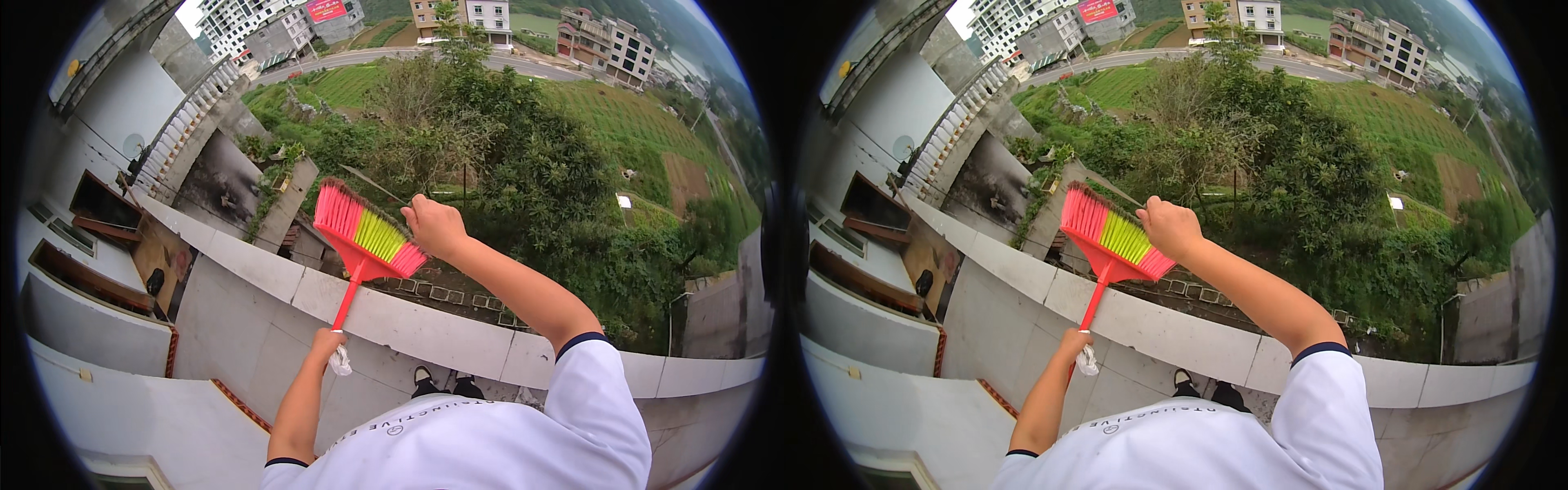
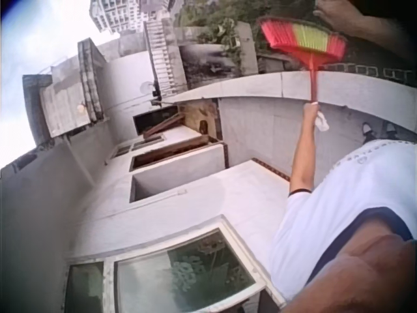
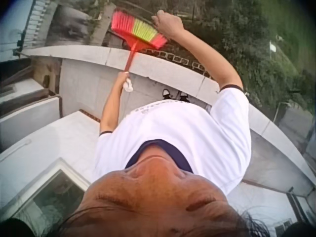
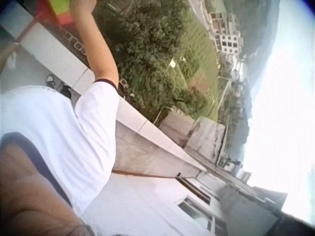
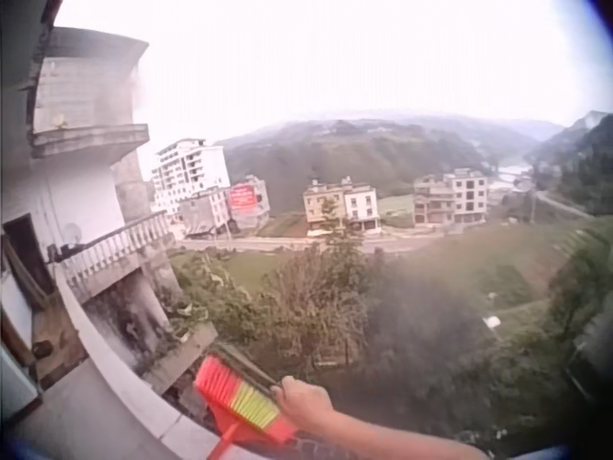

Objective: The person scrapes debris from a window frame using a putty knife, then sweeps the balcony floor and railing with a broom. The person returns to the window frame to scrape and wipe it with a cloth.

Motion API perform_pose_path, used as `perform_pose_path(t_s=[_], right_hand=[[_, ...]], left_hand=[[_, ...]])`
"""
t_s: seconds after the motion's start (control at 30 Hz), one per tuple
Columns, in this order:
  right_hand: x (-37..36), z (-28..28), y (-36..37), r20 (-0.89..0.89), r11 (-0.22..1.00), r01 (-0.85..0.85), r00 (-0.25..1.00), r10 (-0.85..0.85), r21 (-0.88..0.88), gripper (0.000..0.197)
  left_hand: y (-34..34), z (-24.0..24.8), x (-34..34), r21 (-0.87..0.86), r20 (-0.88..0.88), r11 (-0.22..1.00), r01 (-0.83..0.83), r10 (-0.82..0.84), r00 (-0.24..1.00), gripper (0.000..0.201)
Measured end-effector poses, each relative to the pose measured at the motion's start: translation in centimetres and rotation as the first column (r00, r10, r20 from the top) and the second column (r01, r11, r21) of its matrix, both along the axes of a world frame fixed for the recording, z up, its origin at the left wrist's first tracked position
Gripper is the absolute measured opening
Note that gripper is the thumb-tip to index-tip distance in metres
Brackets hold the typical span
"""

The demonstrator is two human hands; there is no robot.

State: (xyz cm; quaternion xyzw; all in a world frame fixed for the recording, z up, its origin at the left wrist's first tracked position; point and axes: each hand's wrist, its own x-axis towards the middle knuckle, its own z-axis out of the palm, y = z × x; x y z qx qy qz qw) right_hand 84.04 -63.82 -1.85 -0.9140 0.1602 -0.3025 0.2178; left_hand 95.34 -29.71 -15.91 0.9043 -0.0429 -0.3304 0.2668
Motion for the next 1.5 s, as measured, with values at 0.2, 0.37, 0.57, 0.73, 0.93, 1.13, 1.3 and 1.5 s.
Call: perform_pose_path(t_s=[0.2,0.37,0.57,0.73,0.93,1.13,1.3,1.5], right_hand=[[-0.2,-9.9,-3.5,-0.712,0.998,-0.07,0.7,0.051,0.002,0.026],[-1.3,-9.8,-3.6,-0.634,0.911,0.34,0.764,-0.121,0.235,0.039],[-0.2,-3.5,-1.2,0.016,0.961,-0.069,0.998,0.067,0.266,0.031],[-1.9,-12.4,-3.2,-0.897,0.999,-0.052,0.442,0.019,-0.005,0.028],[-1.2,-4.8,-3.3,-0.153,0.958,0.191,0.975,-0.16,0.215,0.032],[-4.6,-14.6,-4.2,-0.87,0.999,-0.033,0.49,0.051,0.04,0.023],[-4.8,-12.0,-3.3,-0.687,0.943,0.322,0.703,-0.181,0.08,0.025],[-3.0,-9.6,-1.5,-0.015,0.98,-0.104,0.994,0.108,0.167,0.026]], left_hand=[[-1.6,2.1,0.2,0.079,0.047,0.993,0.088,-0.092,0.995,0.024],[0.3,-0.5,0.0,0.071,0.086,0.995,0.075,-0.081,0.993,0.023],[0.1,-0.1,0.1,-0.005,0.034,0.999,0.032,-0.032,0.999,0.021],[-0.3,0.9,0.5,0.083,0.091,0.993,0.086,-0.094,0.991,0.021],[0.3,-0.5,0.4,0.086,0.109,0.992,0.097,-0.106,0.988,0.024],[-1.3,1.3,-0.6,-0.013,-0.003,1.0,-0.017,0.017,1.0,0.02],[-0.5,0.8,0.2,-0.044,-0.117,0.996,-0.074,0.068,0.991,0.018],[0.3,-0.4,0.5,-0.085,-0.08,0.994,-0.072,0.065,0.995,0.017]])
